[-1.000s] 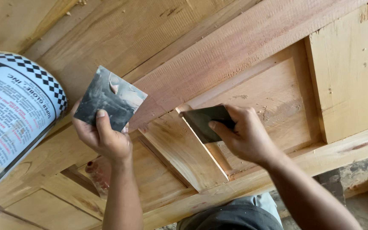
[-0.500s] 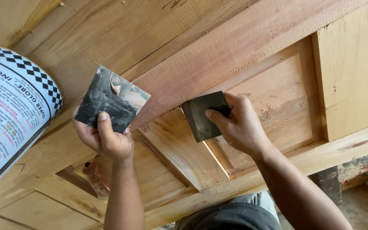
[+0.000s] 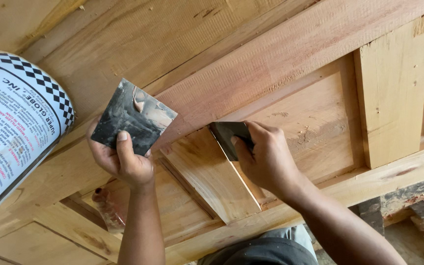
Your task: The person applies wood filler to a paneled wooden door using a flat spreader, pressing filler into holes and scratches across different panels. They periodically scoop more filler from a can with a stick and continue spreading it over damaged spots on the door surface.
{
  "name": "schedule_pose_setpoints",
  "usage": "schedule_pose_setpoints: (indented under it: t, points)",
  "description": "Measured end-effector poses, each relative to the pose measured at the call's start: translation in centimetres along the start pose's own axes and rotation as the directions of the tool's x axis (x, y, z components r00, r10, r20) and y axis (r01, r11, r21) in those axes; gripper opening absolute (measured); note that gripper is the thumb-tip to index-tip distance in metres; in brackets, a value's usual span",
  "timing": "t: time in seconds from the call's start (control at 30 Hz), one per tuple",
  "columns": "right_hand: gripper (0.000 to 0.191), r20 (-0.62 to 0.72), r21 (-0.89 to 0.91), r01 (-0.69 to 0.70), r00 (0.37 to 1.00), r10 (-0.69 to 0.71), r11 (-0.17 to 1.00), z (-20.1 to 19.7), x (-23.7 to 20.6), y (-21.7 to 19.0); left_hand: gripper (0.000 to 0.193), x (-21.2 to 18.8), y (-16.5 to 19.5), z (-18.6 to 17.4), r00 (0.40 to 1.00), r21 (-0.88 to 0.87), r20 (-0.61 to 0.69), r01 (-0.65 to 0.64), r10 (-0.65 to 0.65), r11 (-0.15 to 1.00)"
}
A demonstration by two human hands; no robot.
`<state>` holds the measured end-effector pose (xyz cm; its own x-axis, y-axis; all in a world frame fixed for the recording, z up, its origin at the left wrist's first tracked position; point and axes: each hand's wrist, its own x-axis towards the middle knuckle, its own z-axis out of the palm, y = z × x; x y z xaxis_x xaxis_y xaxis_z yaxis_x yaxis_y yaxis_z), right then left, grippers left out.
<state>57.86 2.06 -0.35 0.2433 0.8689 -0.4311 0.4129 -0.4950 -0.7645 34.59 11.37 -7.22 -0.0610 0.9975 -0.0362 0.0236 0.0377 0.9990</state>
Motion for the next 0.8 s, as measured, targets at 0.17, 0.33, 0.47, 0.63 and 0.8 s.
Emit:
schedule_pose_setpoints:
  t: [0.17, 0.33, 0.47, 0.63, 0.8]
  points:
    - [0.009, 0.037, -0.026, -0.020, 0.999, 0.021, 0.999, 1.2, -0.6, -1.1, 0.037, -0.2, 0.1, 0.0, 1.000, -0.004, 0.000, 0.015, -0.015, 1.000]
    - [0.014, 0.029, -0.066, 0.126, 0.992, -0.125, 0.990, 0.8, -0.6, -1.8, 0.038, -0.2, 0.0, 0.1, 1.000, -0.004, -0.012, 0.005, -0.005, 1.000]
    - [0.013, 0.083, -0.053, 0.244, 0.967, -0.240, 0.968, -0.5, -0.4, -2.0, 0.037, -0.1, 0.1, 0.1, 1.000, -0.006, -0.015, 0.014, -0.014, 1.000]
    - [0.012, -0.014, -0.061, 0.145, 0.989, -0.146, 0.988, -2.0, -1.2, -2.1, 0.038, -0.1, 0.1, 0.1, 1.000, -0.019, -0.021, 0.005, -0.005, 1.000]
    - [0.009, -0.081, -0.087, 0.071, 0.994, -0.078, 0.994, -0.4, -1.1, -0.9, 0.037, -0.3, -0.1, 0.0, 1.000, -0.010, -0.016, -0.025, 0.025, 1.000]
